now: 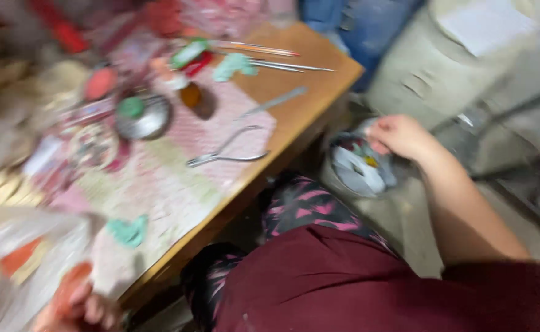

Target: The person assembles a dental prosthesis by placing a pink gum piece into a green mold and adjusting it with their fingers. They then use a metal tool to refine the edges and apply a substance from a small bottle to the prosthesis before placing it into a plastic bag.

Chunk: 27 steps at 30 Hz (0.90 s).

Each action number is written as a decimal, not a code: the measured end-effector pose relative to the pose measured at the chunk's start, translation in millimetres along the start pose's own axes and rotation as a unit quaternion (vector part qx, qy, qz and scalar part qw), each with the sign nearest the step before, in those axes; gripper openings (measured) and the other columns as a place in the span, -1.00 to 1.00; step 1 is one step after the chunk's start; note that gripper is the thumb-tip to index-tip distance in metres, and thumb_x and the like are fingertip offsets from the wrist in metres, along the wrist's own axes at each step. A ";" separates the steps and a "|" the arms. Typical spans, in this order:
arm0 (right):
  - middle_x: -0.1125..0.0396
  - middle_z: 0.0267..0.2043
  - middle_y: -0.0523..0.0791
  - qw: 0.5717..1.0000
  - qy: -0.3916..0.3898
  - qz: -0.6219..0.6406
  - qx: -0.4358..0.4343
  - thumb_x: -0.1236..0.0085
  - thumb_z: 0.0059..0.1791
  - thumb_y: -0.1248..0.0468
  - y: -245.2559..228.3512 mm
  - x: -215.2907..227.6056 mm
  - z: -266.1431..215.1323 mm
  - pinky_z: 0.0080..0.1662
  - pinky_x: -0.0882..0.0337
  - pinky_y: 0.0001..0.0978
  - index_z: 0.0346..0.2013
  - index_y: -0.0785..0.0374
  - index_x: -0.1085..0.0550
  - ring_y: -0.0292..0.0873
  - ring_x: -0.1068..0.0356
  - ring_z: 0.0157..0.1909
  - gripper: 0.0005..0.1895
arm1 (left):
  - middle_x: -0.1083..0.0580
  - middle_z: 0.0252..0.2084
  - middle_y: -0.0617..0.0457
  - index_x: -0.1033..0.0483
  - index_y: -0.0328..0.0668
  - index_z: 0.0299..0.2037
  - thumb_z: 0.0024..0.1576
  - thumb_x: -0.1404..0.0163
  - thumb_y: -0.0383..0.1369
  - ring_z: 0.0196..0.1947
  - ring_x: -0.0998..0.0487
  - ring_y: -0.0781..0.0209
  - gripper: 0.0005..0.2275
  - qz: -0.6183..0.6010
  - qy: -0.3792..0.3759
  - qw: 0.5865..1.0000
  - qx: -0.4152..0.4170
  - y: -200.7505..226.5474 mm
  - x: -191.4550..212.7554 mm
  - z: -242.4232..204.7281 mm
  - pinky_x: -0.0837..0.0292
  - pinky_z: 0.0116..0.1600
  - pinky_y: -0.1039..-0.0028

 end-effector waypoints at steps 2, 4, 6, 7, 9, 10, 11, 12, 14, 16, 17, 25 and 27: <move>-0.41 -0.68 -0.18 0.984 -0.074 -0.086 0.134 -0.04 0.10 -0.02 -104.0 -20.8 -26.7 -0.36 -0.28 -0.36 -0.58 0.14 -0.48 -0.29 -0.29 -0.59 -0.55 | -0.23 -0.53 0.49 -0.51 0.05 0.06 0.19 0.04 -0.13 -0.74 -0.03 0.55 -0.71 -0.027 0.071 0.997 0.004 8.4 -21.3 -31.9 0.22 -0.67 0.53; -0.23 -0.52 -0.28 0.954 -0.170 -0.029 0.244 -0.51 -0.19 0.23 -181.9 -59.8 -80.2 -0.34 -0.17 -0.45 -0.49 0.08 -0.35 -0.37 -0.14 -0.42 -0.62 | -0.24 0.58 -0.09 -0.36 -0.33 0.25 0.35 0.15 -0.11 -0.14 -0.46 0.48 -0.56 0.038 -0.117 0.949 -0.291 35.3 -35.9 -61.5 -0.36 -0.20 0.77; -0.29 -0.49 -0.25 0.905 -0.222 -0.017 0.362 -0.43 -0.13 0.22 -278.0 -105.6 -123.7 -0.30 -0.28 -0.44 -0.49 0.10 -0.34 -0.31 -0.23 -0.41 -0.67 | -0.36 0.42 -0.12 -0.44 -0.35 0.19 0.36 0.16 -0.25 0.19 -0.39 0.27 -0.66 0.090 -0.099 0.927 -0.351 57.6 -33.1 -74.6 -0.29 0.11 0.59; -0.35 -0.45 -0.22 0.858 -0.239 0.007 0.454 -0.35 -0.08 0.22 -324.1 -121.1 -155.5 -0.26 -0.38 -0.43 -0.49 0.13 -0.32 -0.26 -0.33 -0.41 -0.70 | -0.48 0.26 -0.15 -0.52 -0.36 0.13 0.37 0.16 -0.38 0.52 -0.32 0.06 -0.74 0.148 -0.120 0.895 -0.402 70.4 -41.8 -80.2 -0.22 0.41 0.41; -0.41 -0.40 -0.22 0.837 -0.192 -0.044 0.510 -0.32 -0.05 0.19 -369.0 -168.6 -161.7 -0.19 -0.38 -0.38 -0.41 0.13 -0.41 -0.22 -0.39 -0.34 -0.78 | -0.52 0.10 -0.08 -0.56 -0.31 0.06 0.34 0.08 -0.39 0.23 -0.43 0.13 -0.78 0.157 -0.097 0.885 -0.427 74.6 -32.1 -75.7 -0.32 0.27 0.43; -0.46 -0.35 -0.22 0.822 -0.119 -0.091 0.549 -0.30 -0.03 0.15 -389.1 -186.3 -168.4 -0.11 -0.38 -0.33 -0.34 0.12 -0.50 -0.18 -0.44 -0.28 -0.84 | -0.57 -0.06 -0.01 -0.60 -0.26 0.00 0.30 0.00 -0.39 -0.06 -0.55 0.20 -0.82 0.168 -0.104 0.870 -0.451 76.8 -32.7 -74.8 -0.42 0.12 0.44; -0.46 -0.35 -0.22 0.816 -0.131 -0.090 0.556 -0.30 -0.03 0.15 -400.4 -212.0 -164.8 -0.11 -0.38 -0.33 -0.34 0.12 -0.50 -0.18 -0.44 -0.28 -0.84 | -0.57 -0.06 -0.01 -0.60 -0.26 0.00 0.30 0.00 -0.39 -0.06 -0.55 0.20 -0.82 0.168 -0.089 0.873 -0.450 78.4 -30.2 -74.0 -0.42 0.12 0.44; -0.47 -0.19 -0.20 0.807 -0.052 -0.171 0.563 -0.26 -0.06 -0.07 -411.4 -233.6 -159.4 -0.05 -0.31 -0.18 -0.18 0.09 -0.52 -0.06 -0.40 -0.13 -0.65 | -0.59 -0.09 -0.02 -0.61 -0.26 -0.02 0.28 -0.04 -0.39 -0.08 -0.58 0.18 -0.83 0.167 -0.101 0.864 -0.463 80.3 -31.8 -75.6 -0.46 0.09 0.43; -0.48 -0.03 -0.18 0.783 0.025 -0.246 0.571 -0.22 -0.09 -0.29 -426.1 -270.8 -157.5 0.01 -0.23 -0.02 -0.01 0.06 -0.53 0.06 -0.35 0.02 -0.41 | -0.61 -0.12 -0.03 -0.62 -0.27 -0.04 0.26 -0.08 -0.40 -0.10 -0.61 0.15 -0.84 0.166 -0.104 0.856 -0.478 78.4 -33.1 -72.7 -0.50 0.07 0.42; -0.37 -0.02 -0.10 0.790 0.083 -0.288 0.534 -0.35 -0.21 -0.34 -432.6 -298.7 -154.5 -0.05 -0.21 -0.05 0.05 0.19 -0.55 0.02 -0.28 0.12 -0.20 | -0.65 -0.21 -0.05 -0.70 -0.20 -0.04 0.10 -0.25 -0.46 -0.25 -0.64 0.10 -0.78 0.098 -0.103 0.871 -0.471 73.1 -27.9 -61.7 -0.54 -0.06 0.28; -0.37 -0.02 -0.10 0.789 0.082 -0.286 0.537 -0.35 -0.21 -0.34 -431.3 -302.6 -155.1 -0.05 -0.21 -0.05 0.05 0.19 -0.55 0.02 -0.28 0.12 -0.20 | -0.65 -0.21 -0.05 -0.70 -0.20 -0.04 0.10 -0.25 -0.46 -0.25 -0.64 0.10 -0.78 0.099 -0.099 0.870 -0.472 74.9 -24.0 -62.5 -0.54 -0.06 0.28; -0.43 -0.10 -0.22 0.785 0.071 -0.236 0.568 -0.41 -0.18 -0.05 -426.3 -301.0 -140.4 0.09 -0.17 -0.10 -0.08 -0.01 -0.59 -0.09 -0.37 0.08 -0.56 | -0.65 -0.28 -0.04 -0.71 -0.25 -0.12 0.06 -0.30 -0.47 -0.41 -0.50 0.33 -0.81 0.059 -0.087 0.879 -0.465 65.3 -6.4 -46.1 -0.48 -0.25 0.48; -0.47 -0.05 -0.19 0.805 0.013 -0.175 0.566 -0.42 -0.17 0.07 -428.8 -295.5 -138.5 0.04 -0.31 -0.16 -0.02 0.00 -0.58 -0.06 -0.44 0.04 -0.56 | -0.66 -0.27 -0.03 -0.71 -0.24 -0.13 0.06 -0.29 -0.46 -0.41 -0.53 0.28 -0.81 0.068 -0.096 0.872 -0.475 69.3 -13.5 -48.3 -0.50 -0.26 0.46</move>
Point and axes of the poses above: each hand's wrist, its own z-axis towards the middle knuckle, its own x-axis out of the back of the hand, y = z × x, the point moved 7 cm from there along z, towards the middle knuckle
